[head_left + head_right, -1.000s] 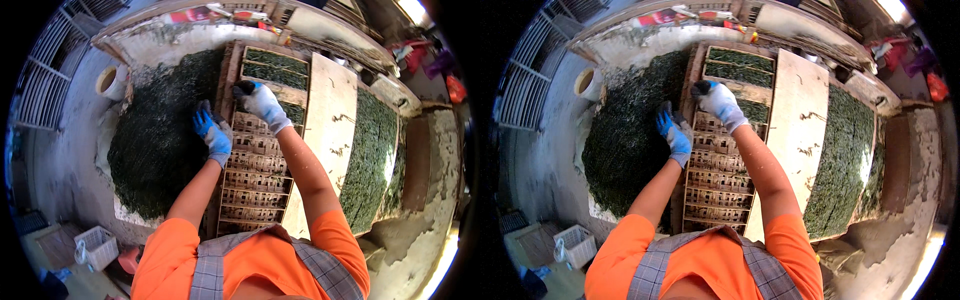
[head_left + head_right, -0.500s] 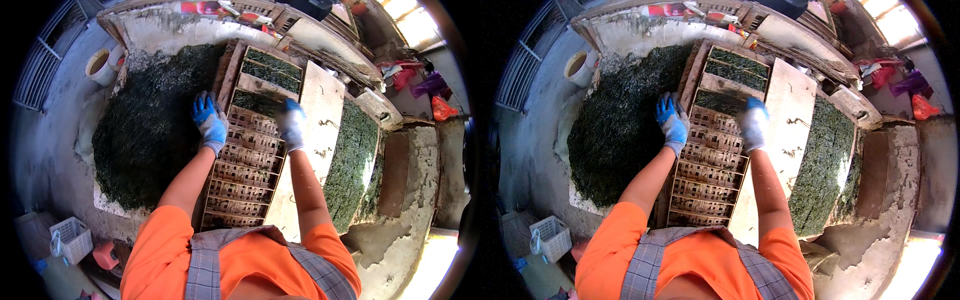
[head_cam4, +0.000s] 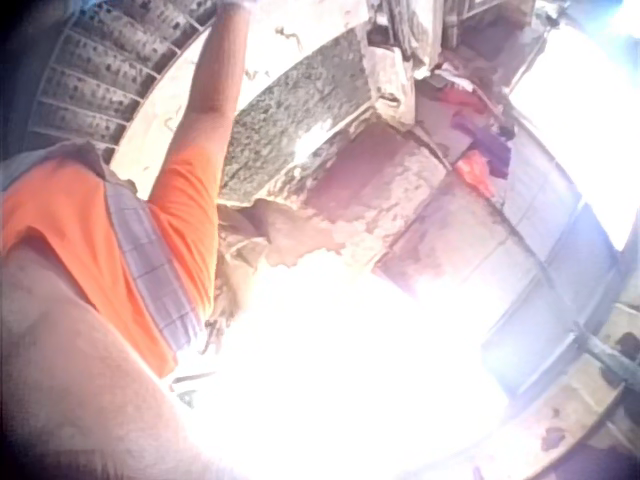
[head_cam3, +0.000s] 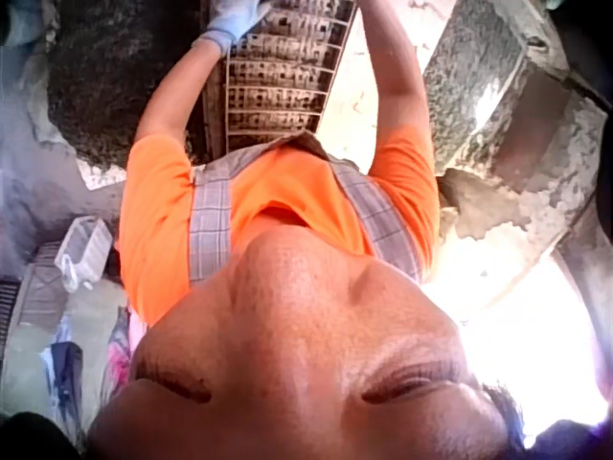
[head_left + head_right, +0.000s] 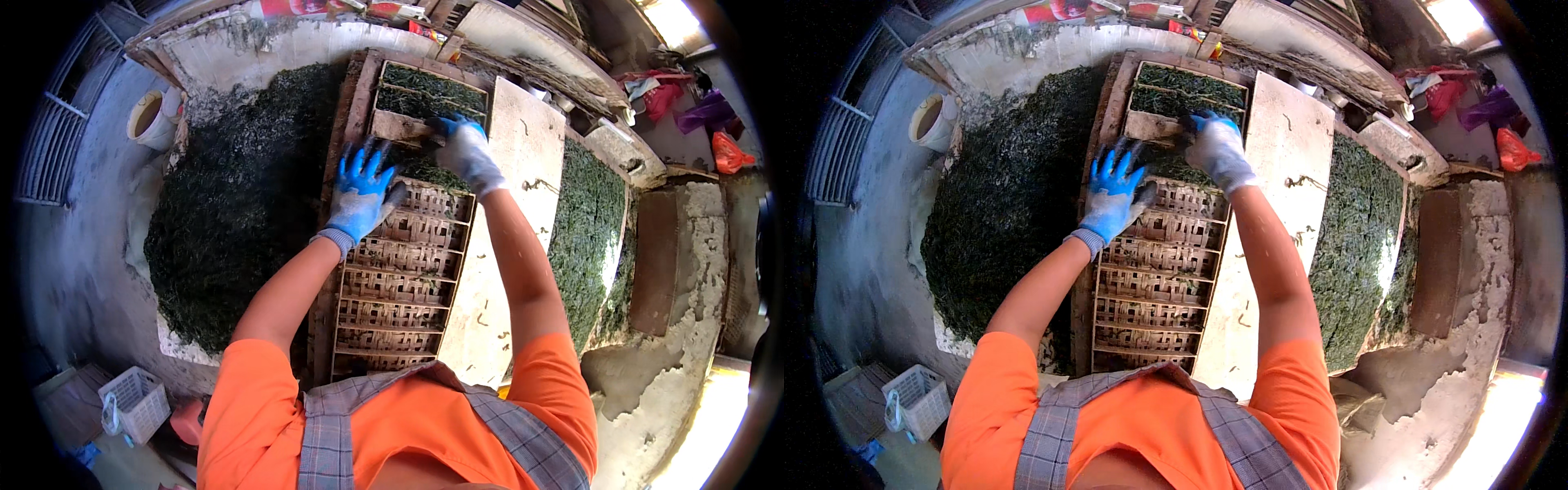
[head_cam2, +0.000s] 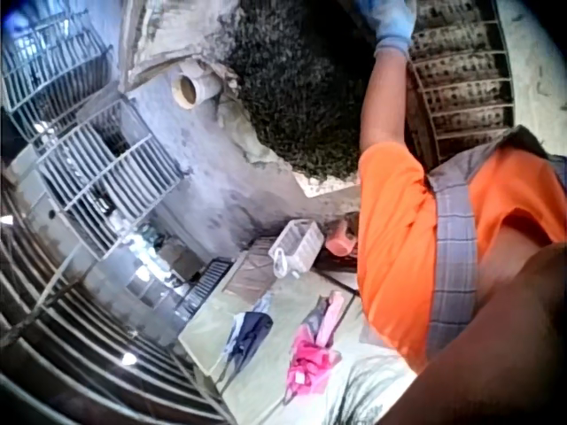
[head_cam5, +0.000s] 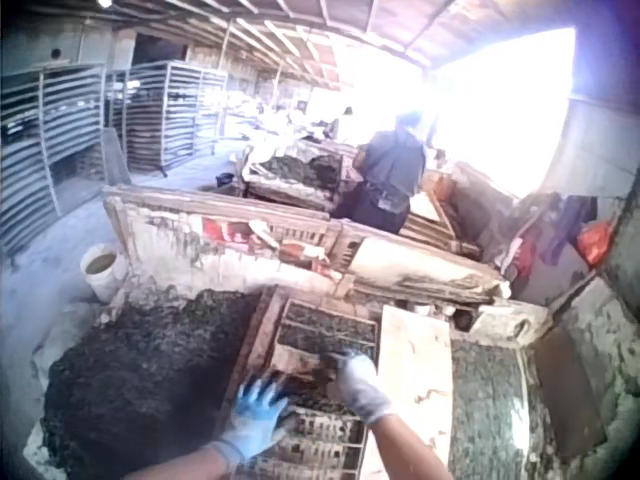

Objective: The person handles silkworms and green leaves by hand, picking them up from a pile and placing them into wooden trays with grid compartments.

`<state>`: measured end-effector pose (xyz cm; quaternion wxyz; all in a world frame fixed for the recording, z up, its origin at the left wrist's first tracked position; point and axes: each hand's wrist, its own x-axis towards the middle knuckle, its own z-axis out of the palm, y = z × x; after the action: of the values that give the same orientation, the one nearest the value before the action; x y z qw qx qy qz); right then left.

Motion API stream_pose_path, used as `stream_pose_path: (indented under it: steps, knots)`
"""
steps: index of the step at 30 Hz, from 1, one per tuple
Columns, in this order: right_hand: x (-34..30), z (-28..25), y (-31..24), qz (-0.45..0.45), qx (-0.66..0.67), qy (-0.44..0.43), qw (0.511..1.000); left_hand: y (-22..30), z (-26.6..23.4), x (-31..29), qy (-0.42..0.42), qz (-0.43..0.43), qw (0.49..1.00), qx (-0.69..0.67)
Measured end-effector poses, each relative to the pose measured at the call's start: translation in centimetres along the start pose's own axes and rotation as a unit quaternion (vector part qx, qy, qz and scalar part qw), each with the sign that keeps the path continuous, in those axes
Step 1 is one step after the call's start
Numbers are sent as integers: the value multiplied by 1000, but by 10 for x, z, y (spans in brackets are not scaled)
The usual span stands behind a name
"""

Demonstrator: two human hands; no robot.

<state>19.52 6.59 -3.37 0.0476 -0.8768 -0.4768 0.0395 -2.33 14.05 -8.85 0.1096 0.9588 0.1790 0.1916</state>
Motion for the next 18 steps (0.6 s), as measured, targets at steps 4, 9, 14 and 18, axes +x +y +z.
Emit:
stream_pose_path:
  steps: [4, 9, 14, 18]
  knots:
    - [-9, -9, -9, -105, 13, 67, 992, -9, 0, -11, 171, -39, 982, -66]
    - [-47, 8, -19, -52, -13, 8, 999, -2, 13, -9, 202, -75, 973, -87]
    - [-45, 14, -29, -27, -25, 15, 999, -8, -2, -18, 198, -44, 979, 4]
    - [-43, 9, -25, -27, 83, 37, 995, 13, -3, -129, 131, -84, 977, -143]
